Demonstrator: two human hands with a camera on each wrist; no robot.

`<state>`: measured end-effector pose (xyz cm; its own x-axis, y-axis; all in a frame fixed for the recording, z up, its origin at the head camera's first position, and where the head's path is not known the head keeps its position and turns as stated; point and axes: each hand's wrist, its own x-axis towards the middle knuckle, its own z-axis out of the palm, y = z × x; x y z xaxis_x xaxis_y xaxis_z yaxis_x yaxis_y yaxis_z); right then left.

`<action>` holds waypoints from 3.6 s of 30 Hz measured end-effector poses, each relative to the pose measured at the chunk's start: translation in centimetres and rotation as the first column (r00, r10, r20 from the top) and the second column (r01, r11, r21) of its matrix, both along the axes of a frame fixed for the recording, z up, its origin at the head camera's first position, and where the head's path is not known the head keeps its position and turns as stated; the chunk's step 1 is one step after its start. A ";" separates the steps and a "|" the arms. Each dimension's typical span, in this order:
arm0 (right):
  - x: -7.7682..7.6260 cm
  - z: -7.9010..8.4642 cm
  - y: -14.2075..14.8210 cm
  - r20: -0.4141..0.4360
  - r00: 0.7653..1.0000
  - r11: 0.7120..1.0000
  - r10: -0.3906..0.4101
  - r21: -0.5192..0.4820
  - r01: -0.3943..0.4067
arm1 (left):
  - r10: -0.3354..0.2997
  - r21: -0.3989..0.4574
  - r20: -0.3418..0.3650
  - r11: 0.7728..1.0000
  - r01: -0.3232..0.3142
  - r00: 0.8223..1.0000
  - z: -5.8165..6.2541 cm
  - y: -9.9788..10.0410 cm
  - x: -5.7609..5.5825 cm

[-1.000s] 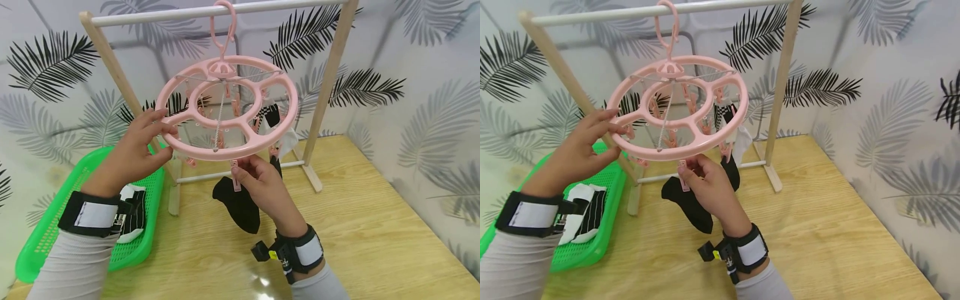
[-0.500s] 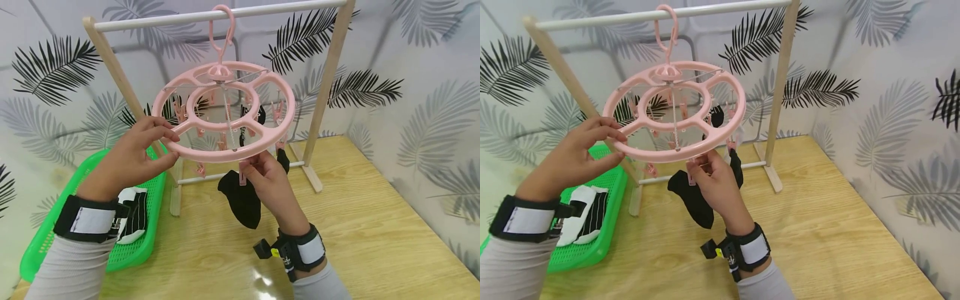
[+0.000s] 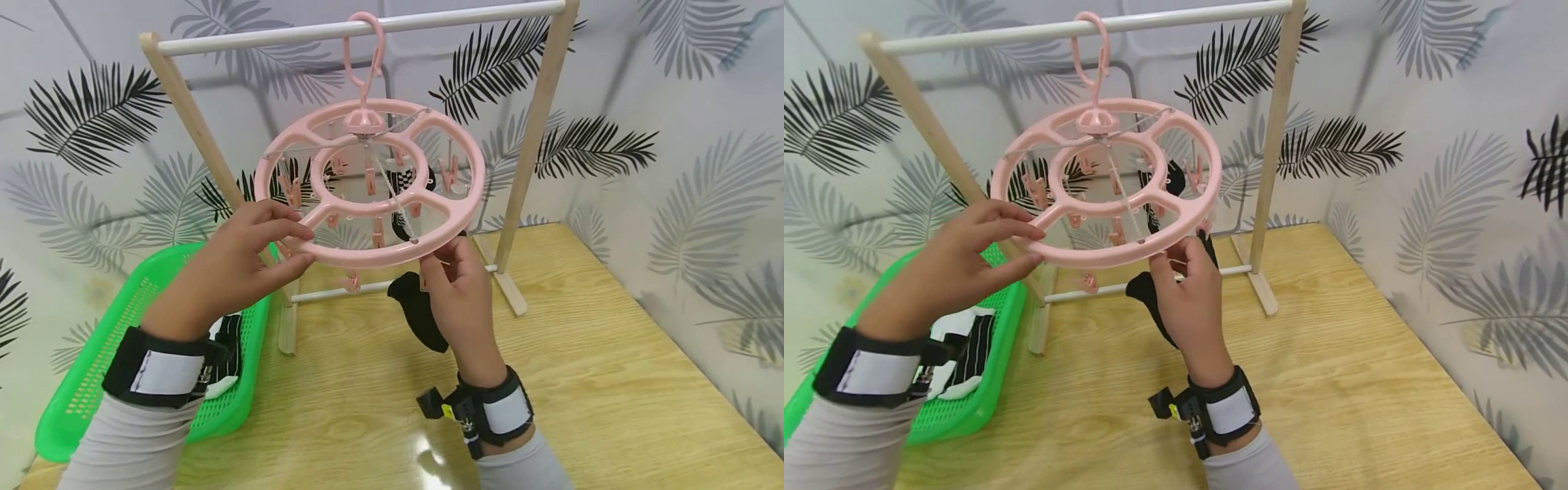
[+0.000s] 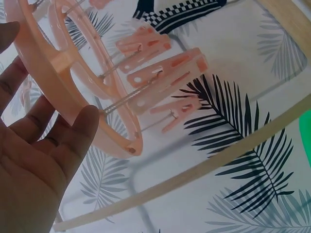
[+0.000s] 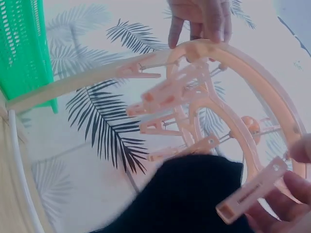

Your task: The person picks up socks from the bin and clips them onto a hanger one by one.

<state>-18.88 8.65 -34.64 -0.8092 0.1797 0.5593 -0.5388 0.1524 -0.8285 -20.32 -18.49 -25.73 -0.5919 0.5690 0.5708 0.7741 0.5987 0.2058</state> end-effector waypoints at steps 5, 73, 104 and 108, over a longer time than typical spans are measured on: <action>0.3 -0.1 0.1 -0.162 0.963 0.974 -0.217 -0.094 0.204 | 0.005 -0.007 -0.031 1.000 -0.006 1.000 -0.1 0.8 0.3; 1.0 0.3 -1.4 0.148 0.902 0.906 0.406 0.066 -0.418 | 0.100 0.146 -0.085 0.985 -0.087 0.991 -1.1 5.6 2.9; 1.0 0.5 -1.8 0.194 0.907 0.922 0.374 0.025 -0.386 | 0.597 0.191 0.187 0.757 -0.625 0.780 -4.7 -8.6 -0.7; 1.0 0.6 -1.8 0.199 0.905 0.922 0.375 0.021 -0.386 | 0.617 -0.022 0.257 0.773 -0.634 0.744 -6.8 -12.4 -2.6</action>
